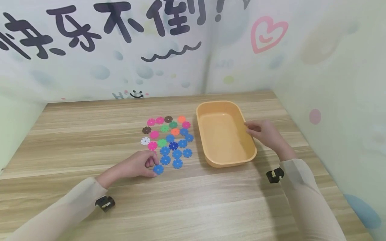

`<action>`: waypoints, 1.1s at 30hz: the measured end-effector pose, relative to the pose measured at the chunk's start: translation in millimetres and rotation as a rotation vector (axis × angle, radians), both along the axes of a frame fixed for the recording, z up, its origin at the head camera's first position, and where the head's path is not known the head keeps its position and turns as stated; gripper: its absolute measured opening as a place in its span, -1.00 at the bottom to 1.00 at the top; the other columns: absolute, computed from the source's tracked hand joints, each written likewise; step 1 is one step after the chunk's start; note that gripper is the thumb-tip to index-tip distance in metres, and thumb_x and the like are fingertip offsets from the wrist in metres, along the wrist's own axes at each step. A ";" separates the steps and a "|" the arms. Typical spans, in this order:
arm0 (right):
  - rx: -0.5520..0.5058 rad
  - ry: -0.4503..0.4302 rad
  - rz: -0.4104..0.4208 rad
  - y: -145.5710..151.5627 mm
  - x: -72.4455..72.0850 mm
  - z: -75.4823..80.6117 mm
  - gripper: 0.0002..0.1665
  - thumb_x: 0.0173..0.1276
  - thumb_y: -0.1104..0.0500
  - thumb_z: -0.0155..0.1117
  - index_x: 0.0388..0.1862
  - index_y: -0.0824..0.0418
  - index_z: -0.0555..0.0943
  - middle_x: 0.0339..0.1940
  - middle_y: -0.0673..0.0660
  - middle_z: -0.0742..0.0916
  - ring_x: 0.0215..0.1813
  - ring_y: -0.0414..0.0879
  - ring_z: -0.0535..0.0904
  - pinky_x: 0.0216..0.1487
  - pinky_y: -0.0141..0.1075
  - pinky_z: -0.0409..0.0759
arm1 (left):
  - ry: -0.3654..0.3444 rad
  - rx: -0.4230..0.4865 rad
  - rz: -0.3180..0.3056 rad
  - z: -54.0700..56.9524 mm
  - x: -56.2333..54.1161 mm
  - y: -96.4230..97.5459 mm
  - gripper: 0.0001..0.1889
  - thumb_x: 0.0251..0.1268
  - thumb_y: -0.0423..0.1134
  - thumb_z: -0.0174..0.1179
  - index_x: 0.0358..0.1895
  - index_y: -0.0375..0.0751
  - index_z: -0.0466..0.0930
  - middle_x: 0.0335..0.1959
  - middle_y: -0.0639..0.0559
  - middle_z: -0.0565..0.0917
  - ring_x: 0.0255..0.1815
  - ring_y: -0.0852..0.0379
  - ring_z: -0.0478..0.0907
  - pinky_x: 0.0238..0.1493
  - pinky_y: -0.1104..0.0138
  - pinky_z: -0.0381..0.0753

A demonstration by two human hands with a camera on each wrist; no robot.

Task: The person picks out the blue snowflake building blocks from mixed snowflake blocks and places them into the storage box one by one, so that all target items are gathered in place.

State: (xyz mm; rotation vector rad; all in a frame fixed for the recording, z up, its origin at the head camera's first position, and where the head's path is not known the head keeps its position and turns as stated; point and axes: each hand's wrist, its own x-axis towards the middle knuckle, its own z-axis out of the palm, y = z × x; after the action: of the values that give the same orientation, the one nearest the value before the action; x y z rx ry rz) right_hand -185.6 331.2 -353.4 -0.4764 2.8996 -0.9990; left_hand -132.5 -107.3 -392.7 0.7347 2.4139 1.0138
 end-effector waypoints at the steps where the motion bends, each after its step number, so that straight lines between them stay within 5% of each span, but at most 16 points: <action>1: -0.001 -0.001 0.000 0.0 0.0 0.0 -0.62 0.27 0.27 0.20 0.04 0.45 0.53 -0.11 0.38 0.64 -0.16 0.08 0.60 -0.29 -0.63 0.45 | -0.001 0.000 -0.004 0.1 0.1 0.4 -0.72 -0.12 -0.40 0.38 -0.31 -0.32 0.50 -0.42 0.00 0.47 -0.37 0.12 0.37 -0.29 0.37 0.46; 10: -0.005 -0.011 -0.003 0.2 -0.5 -0.4 -0.61 0.28 0.26 0.20 0.04 0.44 0.53 -0.11 0.38 0.64 -0.15 0.06 0.60 -0.29 -0.62 0.46 | -0.017 -0.019 0.008 1.2 5.3 5.9 -0.69 -0.16 -0.44 0.34 -0.27 -0.31 0.47 -0.45 0.00 0.44 -0.39 0.14 0.34 -0.33 0.38 0.45; 24: 0.010 -0.013 -0.010 -0.3 -0.5 -0.2 -0.62 0.28 0.26 0.20 0.04 0.44 0.53 -0.12 0.37 0.64 -0.14 0.13 0.59 -0.29 -0.62 0.46 | 0.019 -0.114 0.063 3.1 11.4 16.0 -0.62 -0.13 -0.20 0.44 -0.30 -0.25 0.44 -0.52 0.01 0.42 -0.44 0.13 0.31 -0.37 0.32 0.39; 33: -0.005 -0.009 -0.008 0.2 -0.9 -0.9 -0.62 0.27 0.27 0.20 0.03 0.45 0.53 -0.13 0.38 0.65 -0.21 -0.18 0.60 -0.29 -0.62 0.47 | 0.009 -0.121 0.070 2.8 10.5 19.4 -0.67 -0.14 -0.27 0.43 -0.35 -0.26 0.46 -0.54 0.01 0.42 -0.44 0.13 0.33 -0.35 0.32 0.42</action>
State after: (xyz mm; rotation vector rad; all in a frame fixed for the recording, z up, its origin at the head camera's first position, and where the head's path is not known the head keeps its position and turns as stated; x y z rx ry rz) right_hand -186.5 331.4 -354.3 -0.4591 2.8941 -1.0072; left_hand -122.1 -87.8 -390.0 0.6182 2.4996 0.8830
